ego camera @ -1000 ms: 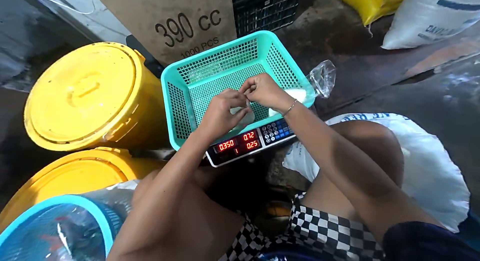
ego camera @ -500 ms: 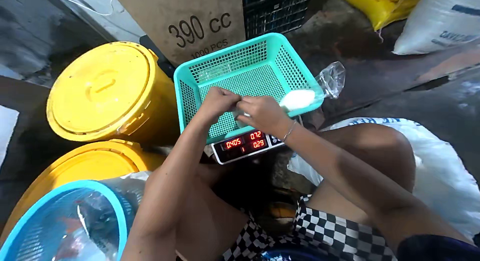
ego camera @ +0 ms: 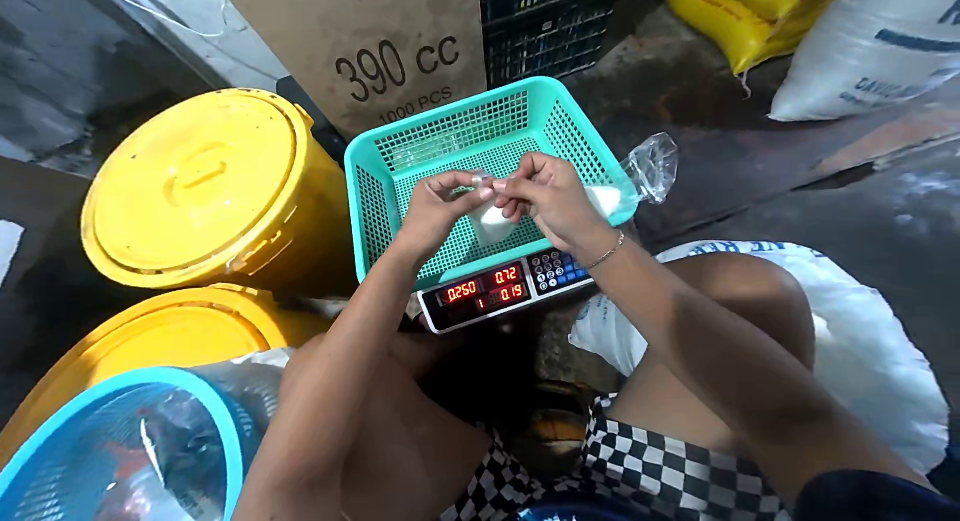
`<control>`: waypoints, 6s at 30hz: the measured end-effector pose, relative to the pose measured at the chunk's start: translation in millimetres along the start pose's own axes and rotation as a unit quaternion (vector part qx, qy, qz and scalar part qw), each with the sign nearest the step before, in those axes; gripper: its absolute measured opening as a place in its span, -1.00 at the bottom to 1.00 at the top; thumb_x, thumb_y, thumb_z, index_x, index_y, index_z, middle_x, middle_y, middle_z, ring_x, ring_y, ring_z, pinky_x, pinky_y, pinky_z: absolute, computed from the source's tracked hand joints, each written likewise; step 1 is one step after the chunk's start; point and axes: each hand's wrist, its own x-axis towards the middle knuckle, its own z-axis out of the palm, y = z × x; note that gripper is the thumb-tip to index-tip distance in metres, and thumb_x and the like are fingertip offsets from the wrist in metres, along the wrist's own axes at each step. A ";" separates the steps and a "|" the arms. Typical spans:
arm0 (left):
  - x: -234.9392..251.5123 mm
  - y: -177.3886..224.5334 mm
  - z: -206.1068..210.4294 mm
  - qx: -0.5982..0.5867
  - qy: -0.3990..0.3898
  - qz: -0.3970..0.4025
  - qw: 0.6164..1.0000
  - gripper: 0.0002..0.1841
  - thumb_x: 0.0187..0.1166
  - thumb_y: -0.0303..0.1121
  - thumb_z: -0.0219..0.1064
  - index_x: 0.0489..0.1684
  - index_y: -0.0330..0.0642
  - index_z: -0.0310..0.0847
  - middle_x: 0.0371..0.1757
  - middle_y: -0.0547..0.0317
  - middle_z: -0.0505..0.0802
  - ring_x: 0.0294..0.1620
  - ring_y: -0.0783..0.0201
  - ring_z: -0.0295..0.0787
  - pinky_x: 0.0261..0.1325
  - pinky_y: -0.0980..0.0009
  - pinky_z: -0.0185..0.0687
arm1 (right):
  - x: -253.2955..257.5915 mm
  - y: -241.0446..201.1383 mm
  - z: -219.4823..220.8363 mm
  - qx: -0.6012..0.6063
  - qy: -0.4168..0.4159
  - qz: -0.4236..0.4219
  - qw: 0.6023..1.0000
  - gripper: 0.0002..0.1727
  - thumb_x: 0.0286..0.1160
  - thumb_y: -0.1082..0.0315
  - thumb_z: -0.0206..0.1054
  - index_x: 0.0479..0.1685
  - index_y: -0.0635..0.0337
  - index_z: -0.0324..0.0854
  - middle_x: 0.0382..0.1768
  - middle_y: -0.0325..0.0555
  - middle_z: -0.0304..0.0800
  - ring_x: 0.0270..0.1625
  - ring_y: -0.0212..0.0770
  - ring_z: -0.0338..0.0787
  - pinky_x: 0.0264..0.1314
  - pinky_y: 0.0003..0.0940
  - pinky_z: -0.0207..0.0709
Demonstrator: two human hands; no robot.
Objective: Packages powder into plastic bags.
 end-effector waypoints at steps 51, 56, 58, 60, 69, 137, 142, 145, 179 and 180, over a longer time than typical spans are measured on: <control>-0.2 -5.7 11.7 0.120 -0.063 -0.138 0.981 -0.71 0.60 -0.56 0.36 0.23 -0.38 0.53 -0.02 0.07 0.83 -0.06 0.42 0.78 0.09 0.44 0.71 | 23.6 1.0 -27.5 -0.315 -0.052 -0.119 0.940 -0.90 0.57 0.45 0.39 -0.17 0.33 0.73 -0.30 -0.15 0.81 -0.33 -0.48 0.79 -0.14 -0.56 0.72; 0.3 -5.3 19.4 0.122 -0.055 -0.135 0.982 -0.64 0.53 -0.60 0.43 0.26 -0.38 0.52 -0.10 0.09 0.85 -0.16 0.44 0.80 -0.02 0.49 0.73 | 21.1 -10.7 -34.3 -0.342 -0.060 -0.118 0.930 -0.92 0.57 0.44 0.40 -0.19 0.30 0.72 -0.30 -0.14 0.80 -0.31 -0.46 0.79 -0.15 -0.55 0.72; -0.6 -9.9 21.1 0.115 -0.036 -0.128 0.984 -0.57 0.50 -0.61 0.44 0.34 -0.40 0.49 -0.17 0.10 0.86 -0.24 0.45 0.81 -0.08 0.50 0.74 | 21.0 -15.1 -36.3 -0.340 -0.110 -0.079 0.930 -0.86 0.53 0.43 0.45 -0.10 0.33 0.69 -0.23 -0.09 0.78 -0.30 -0.39 0.78 -0.18 -0.46 0.72; -1.8 -10.9 23.6 0.114 -0.026 -0.126 0.985 -0.51 0.50 -0.63 0.43 0.41 -0.41 0.43 -0.19 0.10 0.87 -0.28 0.46 0.79 -0.11 0.50 0.72 | 19.5 -15.8 -32.2 -0.329 -0.151 -0.043 0.931 -0.65 0.36 0.42 0.59 0.07 0.35 0.65 -0.11 -0.01 0.79 -0.27 -0.30 0.80 -0.18 -0.37 0.73; -1.3 -9.6 25.5 0.135 -0.038 -0.103 0.985 -0.54 0.48 -0.63 0.45 0.36 -0.39 0.50 -0.18 0.11 0.88 -0.25 0.47 0.80 -0.08 0.51 0.72 | 16.5 -8.0 -25.1 -0.366 -0.111 -0.068 0.922 -0.90 0.29 0.49 0.59 -0.29 0.28 0.80 -0.38 -0.12 0.82 -0.38 -0.40 0.77 -0.21 -0.46 0.69; 42.8 34.0 133.7 -0.087 0.041 -0.233 0.968 -0.90 0.74 -0.48 0.17 -0.16 -0.29 0.58 -0.39 0.24 0.75 -0.42 0.47 0.71 -0.21 0.53 0.71 | 9.1 -86.0 -100.2 -0.300 0.021 0.064 0.951 -0.92 0.51 0.56 0.41 -0.11 0.37 0.68 -0.26 -0.09 0.74 -0.40 -0.42 0.76 -0.24 -0.49 0.75; 45.4 59.7 105.6 -0.046 0.104 -0.187 0.976 -0.86 0.66 -0.57 0.26 -0.32 -0.19 0.46 -0.48 0.28 0.76 -0.52 0.50 0.73 -0.33 0.58 0.73 | 15.5 -91.0 -80.6 -0.275 0.019 0.010 0.961 -0.90 0.45 0.59 0.44 -0.13 0.37 0.70 -0.28 -0.07 0.75 -0.45 -0.41 0.77 -0.29 -0.49 0.77; 46.2 76.9 93.1 -0.027 0.126 -0.176 0.976 -0.84 0.64 -0.62 0.26 -0.32 -0.20 0.45 -0.49 0.28 0.74 -0.56 0.51 0.71 -0.35 0.61 0.73 | 17.7 -96.7 -67.0 -0.274 0.025 -0.026 0.961 -0.88 0.42 0.59 0.44 -0.13 0.35 0.71 -0.28 -0.08 0.75 -0.45 -0.41 0.76 -0.33 -0.49 0.75; 58.7 133.7 38.1 0.352 0.035 -0.165 0.921 -0.71 0.42 -0.64 0.51 0.05 -0.38 0.58 -0.09 -0.02 0.78 -0.39 0.30 0.86 -0.25 0.37 0.89 | 19.7 -83.8 -53.2 -0.422 -0.109 -0.116 0.893 -0.72 0.78 0.24 0.24 -0.02 0.19 0.84 -0.47 -0.22 0.73 -0.49 -0.43 0.62 -0.33 -0.48 0.56; 59.4 131.1 36.5 0.348 0.027 -0.173 0.921 -0.70 0.45 -0.62 0.49 0.09 -0.38 0.58 -0.07 -0.02 0.77 -0.39 0.32 0.84 -0.26 0.40 0.86 | 21.6 -81.1 -53.1 -0.432 -0.113 -0.109 0.888 -0.71 0.78 0.23 0.24 -0.02 0.20 0.84 -0.48 -0.21 0.73 -0.49 -0.40 0.61 -0.33 -0.43 0.54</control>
